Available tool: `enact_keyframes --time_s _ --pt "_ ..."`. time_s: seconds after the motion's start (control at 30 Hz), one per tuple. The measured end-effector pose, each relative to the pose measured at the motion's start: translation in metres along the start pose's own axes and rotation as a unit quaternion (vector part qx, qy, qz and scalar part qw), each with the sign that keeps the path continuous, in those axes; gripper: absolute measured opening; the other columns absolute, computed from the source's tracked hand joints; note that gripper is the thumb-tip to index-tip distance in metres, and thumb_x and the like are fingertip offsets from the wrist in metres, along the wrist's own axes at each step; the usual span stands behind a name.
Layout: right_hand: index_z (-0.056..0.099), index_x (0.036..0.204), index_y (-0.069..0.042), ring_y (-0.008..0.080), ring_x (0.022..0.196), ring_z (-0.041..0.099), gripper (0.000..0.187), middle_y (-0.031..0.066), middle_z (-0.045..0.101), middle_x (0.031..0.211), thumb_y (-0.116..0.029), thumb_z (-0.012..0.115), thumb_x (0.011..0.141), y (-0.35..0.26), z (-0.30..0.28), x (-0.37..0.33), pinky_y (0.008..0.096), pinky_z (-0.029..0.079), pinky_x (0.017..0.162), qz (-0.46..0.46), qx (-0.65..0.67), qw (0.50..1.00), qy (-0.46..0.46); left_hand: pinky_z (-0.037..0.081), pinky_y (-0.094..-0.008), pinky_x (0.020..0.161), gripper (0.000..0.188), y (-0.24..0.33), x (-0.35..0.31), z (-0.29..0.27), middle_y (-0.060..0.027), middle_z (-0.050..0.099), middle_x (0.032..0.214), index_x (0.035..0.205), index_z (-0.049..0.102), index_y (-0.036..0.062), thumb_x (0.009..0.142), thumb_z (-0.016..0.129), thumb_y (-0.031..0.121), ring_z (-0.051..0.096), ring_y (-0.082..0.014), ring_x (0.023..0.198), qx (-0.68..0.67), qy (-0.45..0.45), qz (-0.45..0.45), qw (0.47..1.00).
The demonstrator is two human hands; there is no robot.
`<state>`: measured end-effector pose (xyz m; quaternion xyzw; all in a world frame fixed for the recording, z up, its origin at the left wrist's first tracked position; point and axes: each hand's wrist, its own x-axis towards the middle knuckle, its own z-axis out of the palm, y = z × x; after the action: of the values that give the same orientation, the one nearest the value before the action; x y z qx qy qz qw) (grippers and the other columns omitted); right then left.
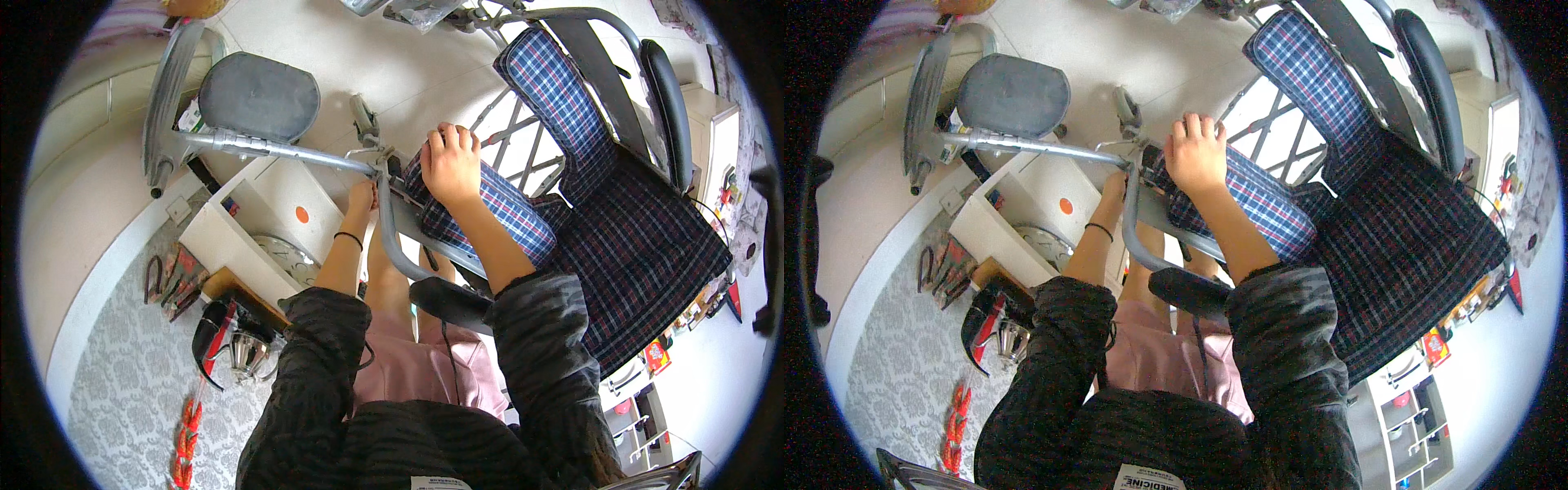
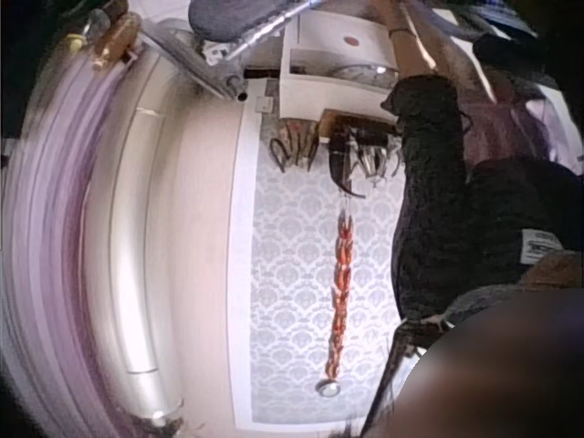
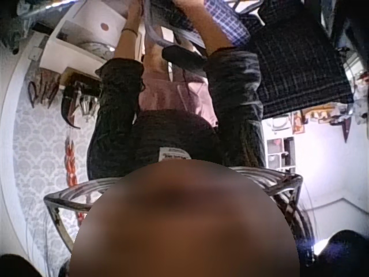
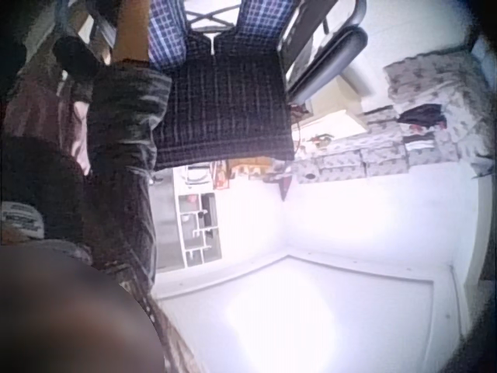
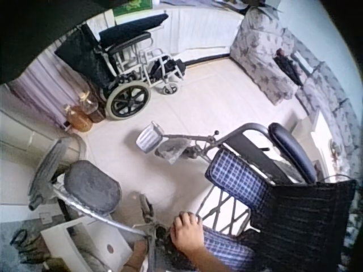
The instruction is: The person assembles a wheelchair by attaching the footrests and armrests. They first secure the footrests to the frame, then attach and tighten the armrests on both sides.
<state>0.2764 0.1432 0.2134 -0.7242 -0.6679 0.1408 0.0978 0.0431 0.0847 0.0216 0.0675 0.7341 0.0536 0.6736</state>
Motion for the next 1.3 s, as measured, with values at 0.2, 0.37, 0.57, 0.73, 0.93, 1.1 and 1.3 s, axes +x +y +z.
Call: enact_keyframes --time_s 0.2,0.37,0.57,0.73,0.93,1.1,1.3 --pt "0.061 0.095 -0.004 0.0339 0.107 0.05 0.022 0.0119 0.056 0.11 -0.022 0.06 0.082 0.004 0.004 -0.001 0.0575 0.037 0.098 0.001 0.01 1.0 -0.006 0.03 -0.0275 0.039 0.031 -0.001 -0.03 0.013 0.0017 0.042 0.052 0.069 0.051 0.0124 0.097 0.044 0.022 0.037 -0.011 0.041 -0.02 0.01 0.071 0.997" --pt "0.062 0.096 -0.005 0.0336 0.113 0.049 0.023 0.0161 0.055 0.112 -0.023 0.062 0.082 -0.029 -0.007 -0.001 0.0596 0.032 0.104 -0.02 -0.018 0.999 -0.046 0.03 -0.0271 0.042 0.028 0.008 -0.05 0.021 0.0012 0.043 0.055 0.071 0.051 0.012 0.097 0.044 0.022 0.038 -0.0108 0.044 0.081 0.04 0.169 0.981" --pt "0.049 0.12 0.003 0.0381 0.112 0.048 0.054 0.0207 0.049 0.116 -0.026 0.069 0.08 -0.155 0.012 0.052 0.0474 0.038 0.104 -0.067 0.342 0.928 -0.131 0.031 -0.0274 0.044 0.026 -0.019 -0.05 0.012 0.0006 0.043 0.058 0.074 0.051 0.0116 0.097 0.044 0.021 0.039 -0.0112 0.047 0.149 0.067 0.233 0.959" --pt "0.047 0.122 0.001 0.0408 0.11 0.048 0.058 0.0233 0.048 0.115 -0.022 0.073 0.075 -0.198 0.018 0.081 0.0477 0.043 0.097 -0.011 0.377 0.909 -0.179 0.031 -0.0276 0.046 0.024 -0.027 -0.054 0.005 0.0001 0.044 0.06 0.076 0.051 0.0113 0.096 0.045 0.021 0.039 -0.0116 0.049 0.161 0.059 0.244 0.954" --pt "0.067 0.1 -0.011 0.03 0.1 0.045 0.035 0.0094 0.05 0.103 -0.016 0.076 0.066 -0.216 0.024 0.095 0.0399 0.041 0.083 -0.053 0.355 0.931 0.06 0.031 -0.0279 0.048 0.021 -0.023 -0.056 0.003 -0.0005 0.044 0.063 0.078 0.051 0.0108 0.096 0.045 0.02 0.04 -0.0121 0.052 0.167 0.029 0.292 0.941" --pt "0.067 0.1 -0.01 0.0313 0.102 0.046 0.034 0.0093 0.052 0.103 -0.014 0.074 0.067 -0.241 0.025 0.115 0.041 0.04 0.083 -0.01 0.36 0.933 0.03 0.032 -0.0281 0.05 0.019 -0.023 -0.059 0.005 -0.0009 0.045 0.065 0.08 0.051 0.0105 0.096 0.045 0.019 0.041 -0.0124 0.054 0.186 0.044 0.265 0.945" --pt "0.066 0.101 -0.008 0.0311 0.104 0.045 0.038 0.0099 0.052 0.104 -0.021 0.077 0.067 -0.266 0.017 0.123 0.0416 0.04 0.083 -0.045 0.347 0.936 0.031 0.032 -0.0284 0.052 0.017 -0.019 -0.068 0.004 -0.0015 0.045 0.068 0.082 0.051 0.0101 0.096 0.045 0.019 0.041 -0.0129 0.057 0.193 0.045 0.275 0.941"
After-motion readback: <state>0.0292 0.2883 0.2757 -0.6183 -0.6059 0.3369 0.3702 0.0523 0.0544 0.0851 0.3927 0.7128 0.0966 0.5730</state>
